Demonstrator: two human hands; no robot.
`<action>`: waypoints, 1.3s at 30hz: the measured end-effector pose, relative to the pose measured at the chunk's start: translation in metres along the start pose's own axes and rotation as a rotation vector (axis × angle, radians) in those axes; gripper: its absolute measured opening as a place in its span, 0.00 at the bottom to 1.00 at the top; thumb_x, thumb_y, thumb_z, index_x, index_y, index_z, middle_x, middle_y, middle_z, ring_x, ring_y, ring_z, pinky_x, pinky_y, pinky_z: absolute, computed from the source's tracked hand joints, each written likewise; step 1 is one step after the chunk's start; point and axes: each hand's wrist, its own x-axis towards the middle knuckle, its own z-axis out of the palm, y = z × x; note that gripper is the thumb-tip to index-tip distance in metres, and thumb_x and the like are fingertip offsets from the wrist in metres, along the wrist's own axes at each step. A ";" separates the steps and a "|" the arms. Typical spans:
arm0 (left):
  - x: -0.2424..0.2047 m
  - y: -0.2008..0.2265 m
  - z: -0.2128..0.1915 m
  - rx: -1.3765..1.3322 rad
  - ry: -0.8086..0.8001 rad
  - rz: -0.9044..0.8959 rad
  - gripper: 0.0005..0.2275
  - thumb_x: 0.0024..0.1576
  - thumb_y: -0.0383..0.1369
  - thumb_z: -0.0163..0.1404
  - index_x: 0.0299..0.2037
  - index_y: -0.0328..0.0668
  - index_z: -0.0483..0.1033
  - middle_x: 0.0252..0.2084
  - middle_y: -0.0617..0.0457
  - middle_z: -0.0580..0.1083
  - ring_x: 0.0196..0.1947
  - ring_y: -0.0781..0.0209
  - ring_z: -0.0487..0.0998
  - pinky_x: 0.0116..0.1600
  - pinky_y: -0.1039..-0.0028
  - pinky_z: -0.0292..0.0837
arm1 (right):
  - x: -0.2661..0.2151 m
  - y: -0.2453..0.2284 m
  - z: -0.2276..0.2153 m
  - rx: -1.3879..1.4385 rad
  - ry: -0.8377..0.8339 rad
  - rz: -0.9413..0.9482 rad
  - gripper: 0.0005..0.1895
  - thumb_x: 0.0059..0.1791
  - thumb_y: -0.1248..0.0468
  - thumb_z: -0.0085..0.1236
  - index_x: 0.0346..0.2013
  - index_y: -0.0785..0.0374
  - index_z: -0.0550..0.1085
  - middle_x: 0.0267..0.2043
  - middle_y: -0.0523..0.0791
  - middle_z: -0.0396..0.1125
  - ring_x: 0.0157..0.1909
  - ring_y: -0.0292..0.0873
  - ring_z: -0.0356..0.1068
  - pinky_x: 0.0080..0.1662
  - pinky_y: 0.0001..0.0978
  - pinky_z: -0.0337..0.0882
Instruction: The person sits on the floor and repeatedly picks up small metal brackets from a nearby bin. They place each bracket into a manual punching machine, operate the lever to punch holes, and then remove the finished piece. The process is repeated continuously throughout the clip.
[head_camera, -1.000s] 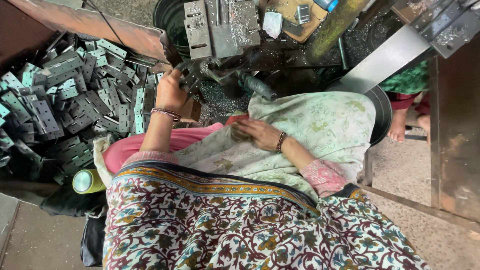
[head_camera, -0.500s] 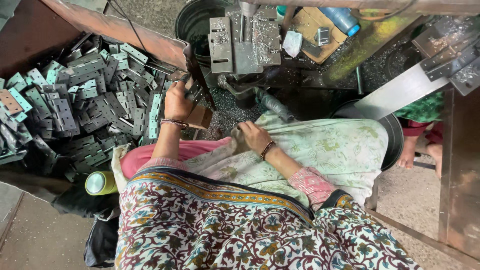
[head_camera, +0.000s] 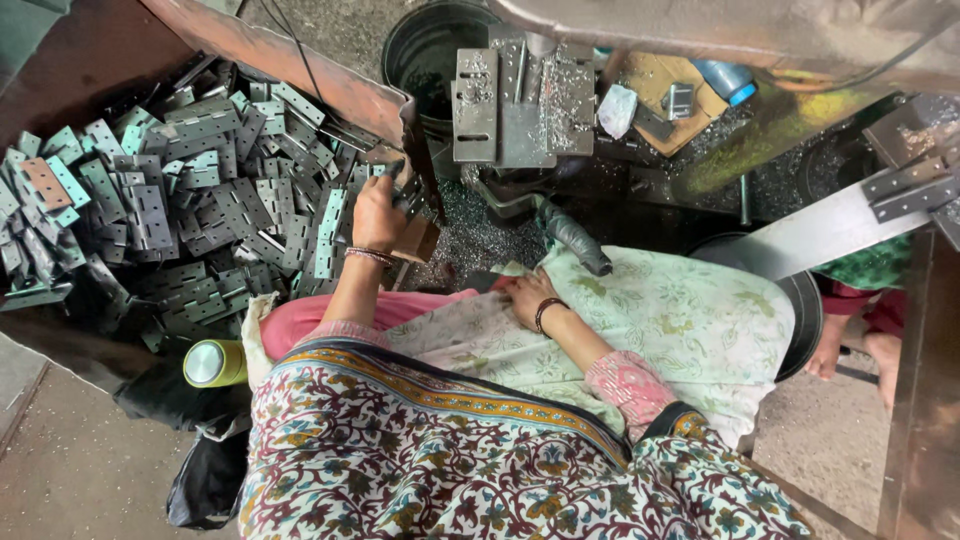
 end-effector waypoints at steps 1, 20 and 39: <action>0.001 0.001 0.000 -0.015 -0.024 -0.022 0.15 0.47 0.19 0.55 0.46 0.31 0.74 0.44 0.37 0.75 0.42 0.35 0.77 0.48 0.54 0.75 | 0.001 0.002 -0.004 0.022 -0.015 -0.006 0.27 0.49 0.66 0.51 0.64 0.54 0.67 0.67 0.50 0.61 0.73 0.52 0.53 0.73 0.59 0.40; 0.067 0.106 0.119 -0.417 0.088 -0.238 0.17 0.46 0.28 0.64 0.44 0.30 0.74 0.44 0.37 0.77 0.45 0.38 0.78 0.50 0.57 0.75 | -0.100 0.027 -0.151 0.233 0.804 -0.157 0.24 0.44 0.69 0.58 0.56 0.61 0.72 0.61 0.51 0.66 0.61 0.57 0.67 0.61 0.46 0.68; 0.035 0.176 0.098 0.550 -0.374 0.166 0.18 0.59 0.45 0.48 0.53 0.46 0.79 0.71 0.48 0.61 0.76 0.40 0.47 0.69 0.35 0.46 | -0.052 0.035 -0.158 0.111 0.123 0.282 0.41 0.50 0.52 0.57 0.73 0.63 0.53 0.58 0.60 0.67 0.55 0.63 0.72 0.55 0.52 0.72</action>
